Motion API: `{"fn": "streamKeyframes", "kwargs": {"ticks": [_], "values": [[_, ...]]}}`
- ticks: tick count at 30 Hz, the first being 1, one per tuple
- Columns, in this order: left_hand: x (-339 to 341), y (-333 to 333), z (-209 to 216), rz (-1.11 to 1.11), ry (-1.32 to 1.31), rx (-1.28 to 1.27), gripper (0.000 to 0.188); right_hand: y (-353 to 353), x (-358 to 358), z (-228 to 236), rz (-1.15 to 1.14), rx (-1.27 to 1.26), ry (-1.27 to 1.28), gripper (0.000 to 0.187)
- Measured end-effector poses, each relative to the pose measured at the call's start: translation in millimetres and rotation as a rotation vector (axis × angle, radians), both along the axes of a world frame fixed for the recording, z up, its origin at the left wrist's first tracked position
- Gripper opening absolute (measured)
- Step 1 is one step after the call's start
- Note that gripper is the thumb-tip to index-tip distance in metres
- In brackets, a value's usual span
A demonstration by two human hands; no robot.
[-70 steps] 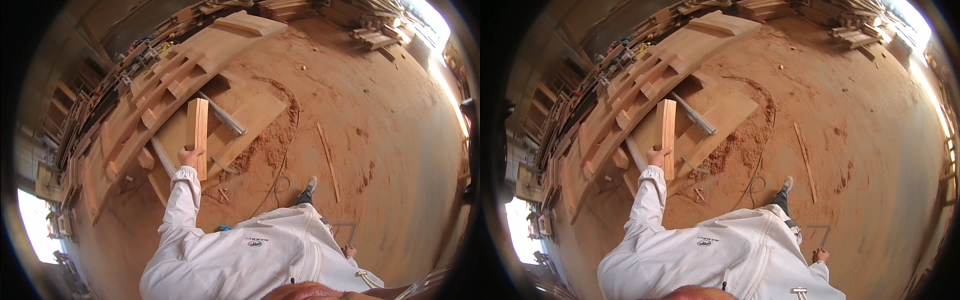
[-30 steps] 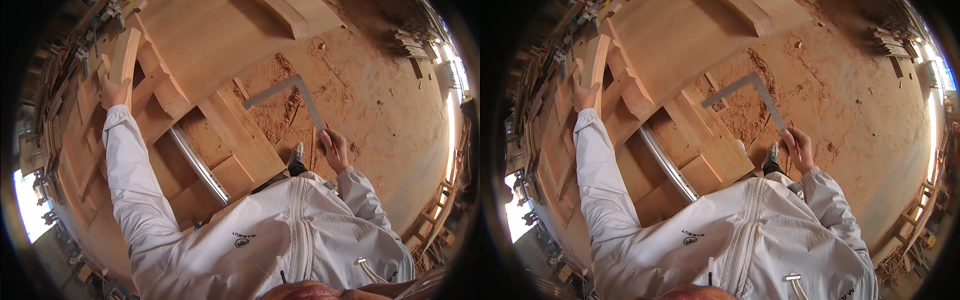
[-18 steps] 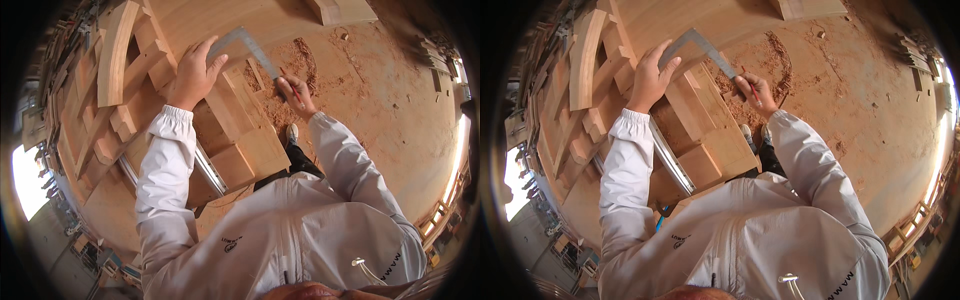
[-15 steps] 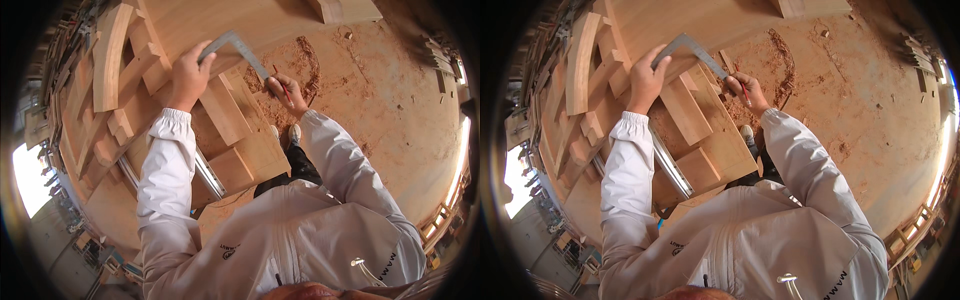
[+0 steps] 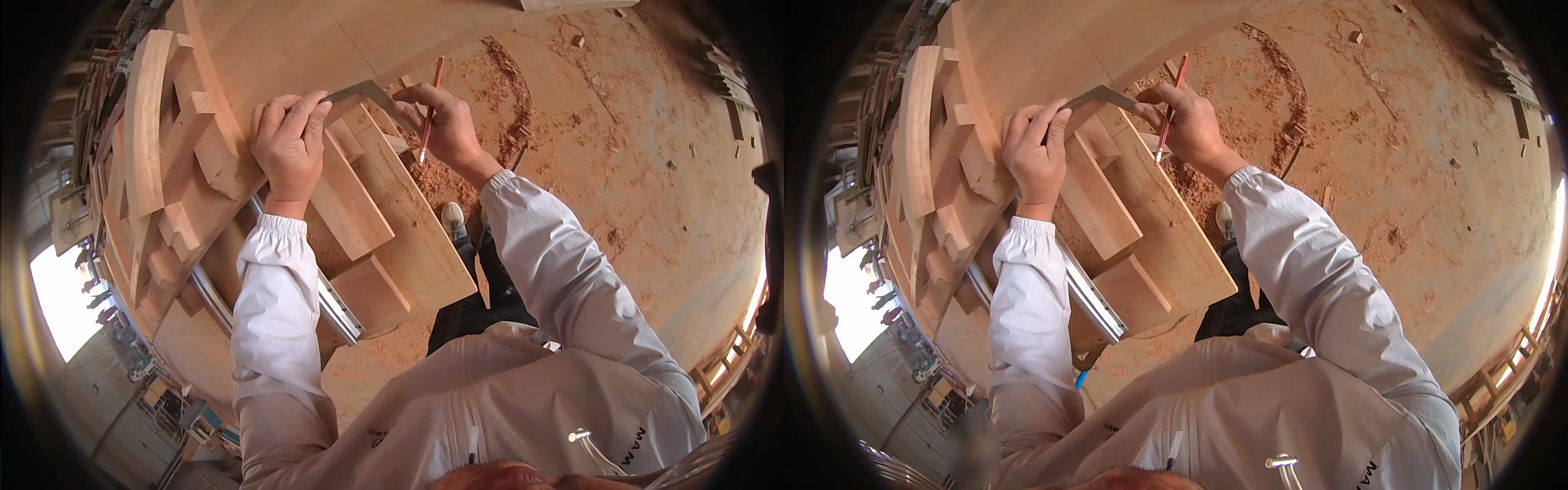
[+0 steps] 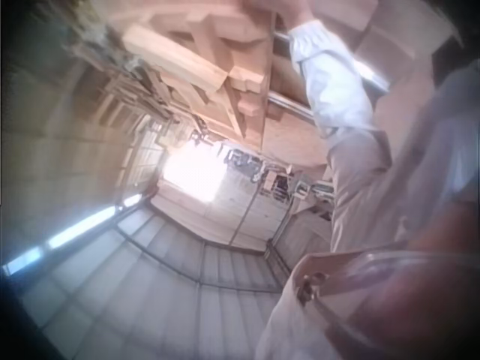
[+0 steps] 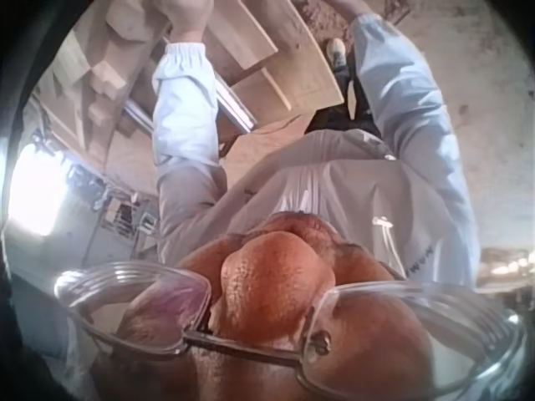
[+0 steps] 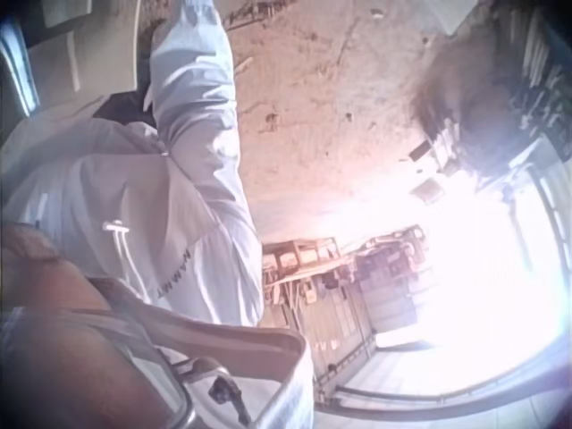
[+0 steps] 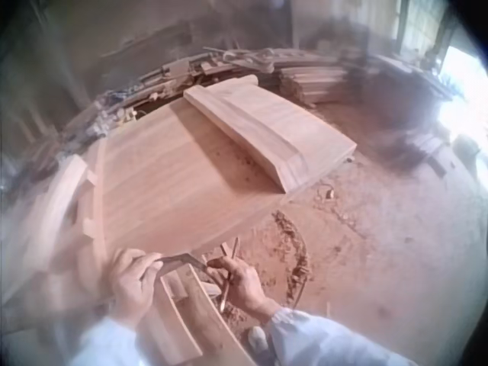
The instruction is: The person uses a try square and pencil to mark straight lines on a wooden board in a workshop. They repeatedly position the square, draw lines, and reposition the board to mark multiple edges.
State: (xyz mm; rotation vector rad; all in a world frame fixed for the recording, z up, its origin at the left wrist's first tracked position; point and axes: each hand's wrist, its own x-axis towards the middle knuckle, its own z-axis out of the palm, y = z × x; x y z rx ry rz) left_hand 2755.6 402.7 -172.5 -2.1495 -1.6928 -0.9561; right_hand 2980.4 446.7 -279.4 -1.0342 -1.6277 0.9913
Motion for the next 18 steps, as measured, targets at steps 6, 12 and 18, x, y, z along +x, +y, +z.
{"fn": "streamKeyframes", "kwargs": {"ticks": [6, 12, 18], "values": [[-4.4, -2.2, -8.5, 0.002, 0.056, 0.093, 0.015, 1.5, -21.8, 11.3, -0.024, -0.158, 0.161, 0.027], [-1.9, -1.8, -18.2, 0.041, 0.155, 0.212, 0.017, 3.3, -35.1, -1.4, -0.046, -0.227, 0.365, 0.023], [0.3, -3.5, -25.7, 0.095, 0.132, 0.254, 0.018, -19.1, -17.2, 4.8, -0.168, -0.132, 0.147, 0.023]]}}
